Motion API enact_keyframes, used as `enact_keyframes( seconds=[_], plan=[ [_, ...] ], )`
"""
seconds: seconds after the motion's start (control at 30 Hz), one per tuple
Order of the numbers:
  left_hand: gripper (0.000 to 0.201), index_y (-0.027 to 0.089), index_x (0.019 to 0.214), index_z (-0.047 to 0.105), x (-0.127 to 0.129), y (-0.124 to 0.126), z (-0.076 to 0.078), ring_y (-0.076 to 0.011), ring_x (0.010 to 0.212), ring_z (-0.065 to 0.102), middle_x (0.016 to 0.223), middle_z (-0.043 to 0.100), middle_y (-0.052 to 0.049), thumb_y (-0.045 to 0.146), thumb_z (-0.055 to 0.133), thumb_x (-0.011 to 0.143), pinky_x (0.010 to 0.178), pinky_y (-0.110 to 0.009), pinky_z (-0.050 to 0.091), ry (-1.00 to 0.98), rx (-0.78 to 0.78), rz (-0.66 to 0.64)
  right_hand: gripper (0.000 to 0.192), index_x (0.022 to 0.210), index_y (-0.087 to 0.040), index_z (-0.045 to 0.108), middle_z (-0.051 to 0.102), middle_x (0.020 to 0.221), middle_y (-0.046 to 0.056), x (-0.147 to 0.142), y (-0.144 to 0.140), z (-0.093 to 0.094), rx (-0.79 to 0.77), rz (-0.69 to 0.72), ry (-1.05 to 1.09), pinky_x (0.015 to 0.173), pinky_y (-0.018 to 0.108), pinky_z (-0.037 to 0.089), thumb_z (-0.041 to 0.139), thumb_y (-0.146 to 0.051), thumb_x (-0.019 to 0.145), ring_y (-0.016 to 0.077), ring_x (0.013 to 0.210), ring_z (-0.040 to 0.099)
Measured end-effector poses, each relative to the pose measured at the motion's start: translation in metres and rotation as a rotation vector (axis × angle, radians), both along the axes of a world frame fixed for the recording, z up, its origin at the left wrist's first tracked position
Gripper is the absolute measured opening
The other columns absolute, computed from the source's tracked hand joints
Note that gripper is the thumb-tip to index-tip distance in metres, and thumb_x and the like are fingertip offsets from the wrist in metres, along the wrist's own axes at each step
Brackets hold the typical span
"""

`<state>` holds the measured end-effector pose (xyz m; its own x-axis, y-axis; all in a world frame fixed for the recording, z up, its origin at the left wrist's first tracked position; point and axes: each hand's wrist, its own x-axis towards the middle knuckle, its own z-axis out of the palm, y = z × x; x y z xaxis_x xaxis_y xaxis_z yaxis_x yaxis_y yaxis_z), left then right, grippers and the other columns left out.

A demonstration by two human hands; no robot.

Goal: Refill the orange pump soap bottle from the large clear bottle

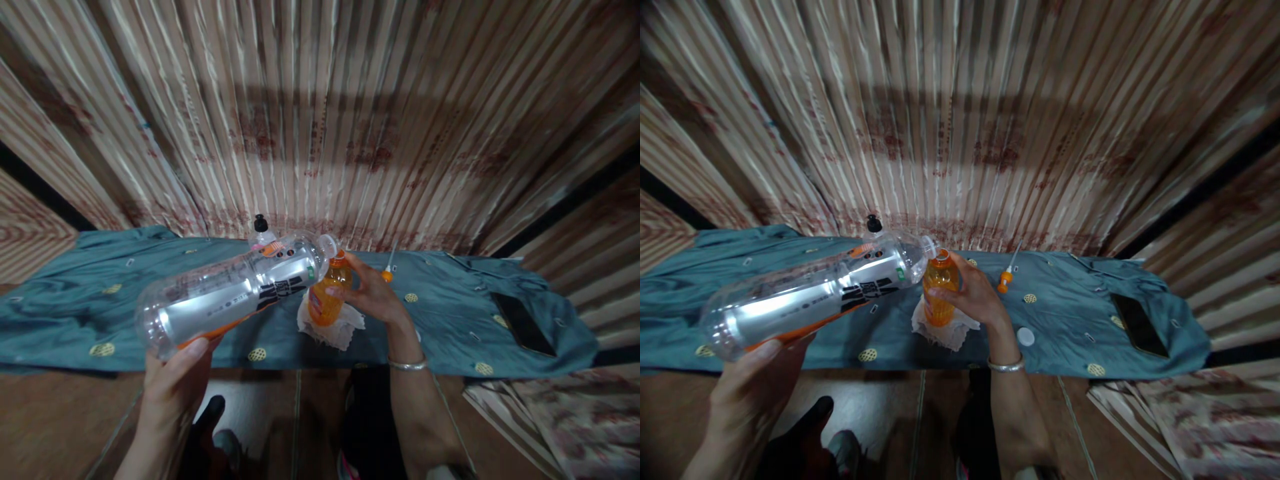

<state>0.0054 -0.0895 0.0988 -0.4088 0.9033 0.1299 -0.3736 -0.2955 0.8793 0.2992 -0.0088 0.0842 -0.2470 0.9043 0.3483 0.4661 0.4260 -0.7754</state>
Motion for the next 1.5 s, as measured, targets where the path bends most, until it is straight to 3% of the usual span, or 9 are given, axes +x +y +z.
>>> enact_keyframes(
  seconds=[0.27, 0.53, 0.67, 0.83, 0.97, 1.23, 1.5],
  plan=[
    [0.049, 0.026, 0.092, 0.085, 0.005, -0.003, 0.007, -0.0206, 0.077, 0.078, 0.08, 0.082, -0.003, 0.033, 0.096, 0.044, 0.077, -0.025, 0.065, -0.031, -0.051, 0.043, 0.069, 0.146, -0.031, 0.06, 0.071, 0.143, 0.008, 0.0, 0.0, 0.0, -0.027, 0.018, 0.018, 0.115, 0.054, 0.049, 0.083, -0.049, 0.084, 0.0338, 0.133, 0.065],
    [0.067, 0.031, 0.113, 0.082, 0.005, -0.001, 0.006, -0.0236, 0.087, 0.08, 0.091, 0.084, -0.002, 0.034, 0.095, 0.046, 0.081, -0.027, 0.066, -0.022, -0.04, 0.038, 0.069, 0.147, -0.03, 0.06, 0.071, 0.143, 0.007, 0.001, 0.0, -0.001, -0.011, 0.011, -0.003, 0.115, 0.053, 0.05, 0.082, -0.051, 0.084, 0.034, 0.133, 0.066],
    [0.06, 0.031, 0.112, 0.083, -0.003, -0.001, -0.002, -0.0245, 0.086, 0.08, 0.095, 0.084, -0.002, 0.034, 0.094, 0.052, 0.084, -0.033, 0.067, 0.014, -0.01, 0.008, 0.07, 0.145, -0.031, 0.062, 0.073, 0.14, 0.006, 0.0, 0.0, -0.002, 0.012, -0.02, -0.009, 0.113, 0.052, 0.052, 0.084, -0.051, 0.082, 0.0342, 0.129, 0.068],
    [0.052, 0.028, 0.102, 0.084, -0.002, -0.003, 0.0, -0.0227, 0.088, 0.08, 0.094, 0.084, -0.003, 0.033, 0.095, 0.051, 0.081, -0.026, 0.066, -0.002, -0.021, 0.002, 0.068, 0.145, -0.03, 0.062, 0.073, 0.139, 0.007, 0.0, 0.0, -0.003, 0.007, -0.01, 0.0, 0.112, 0.052, 0.053, 0.084, -0.05, 0.083, 0.0345, 0.129, 0.068],
    [0.049, 0.027, 0.099, 0.085, 0.0, -0.002, 0.001, -0.0232, 0.084, 0.08, 0.089, 0.084, -0.003, 0.034, 0.095, 0.051, 0.082, -0.029, 0.067, -0.001, -0.012, 0.004, 0.07, 0.144, -0.031, 0.063, 0.073, 0.14, 0.006, -0.001, 0.0, -0.002, -0.007, -0.026, 0.002, 0.114, 0.053, 0.051, 0.086, -0.049, 0.081, 0.0348, 0.129, 0.067],
    [0.071, 0.031, 0.127, 0.076, -0.003, -0.002, -0.001, -0.0257, 0.093, 0.081, 0.091, 0.084, -0.002, 0.032, 0.094, 0.058, 0.091, -0.035, 0.066, 0.022, 0.025, -0.028, 0.071, 0.147, -0.031, 0.059, 0.072, 0.141, 0.007, 0.001, 0.0, -0.002, -0.031, -0.012, 0.004, 0.113, 0.053, 0.052, 0.083, -0.054, 0.083, 0.0336, 0.13, 0.067],
    [0.081, 0.032, 0.135, 0.071, 0.0, -0.002, 0.0, -0.032, 0.109, 0.078, 0.101, 0.084, -0.004, 0.032, 0.092, 0.058, 0.1, -0.044, 0.064, 0.022, 0.022, -0.034, 0.07, 0.148, -0.03, 0.058, 0.07, 0.144, 0.008, 0.0, -0.001, -0.002, -0.045, -0.002, 0.001, 0.115, 0.053, 0.05, 0.081, -0.053, 0.085, 0.0336, 0.134, 0.064]
  ],
)
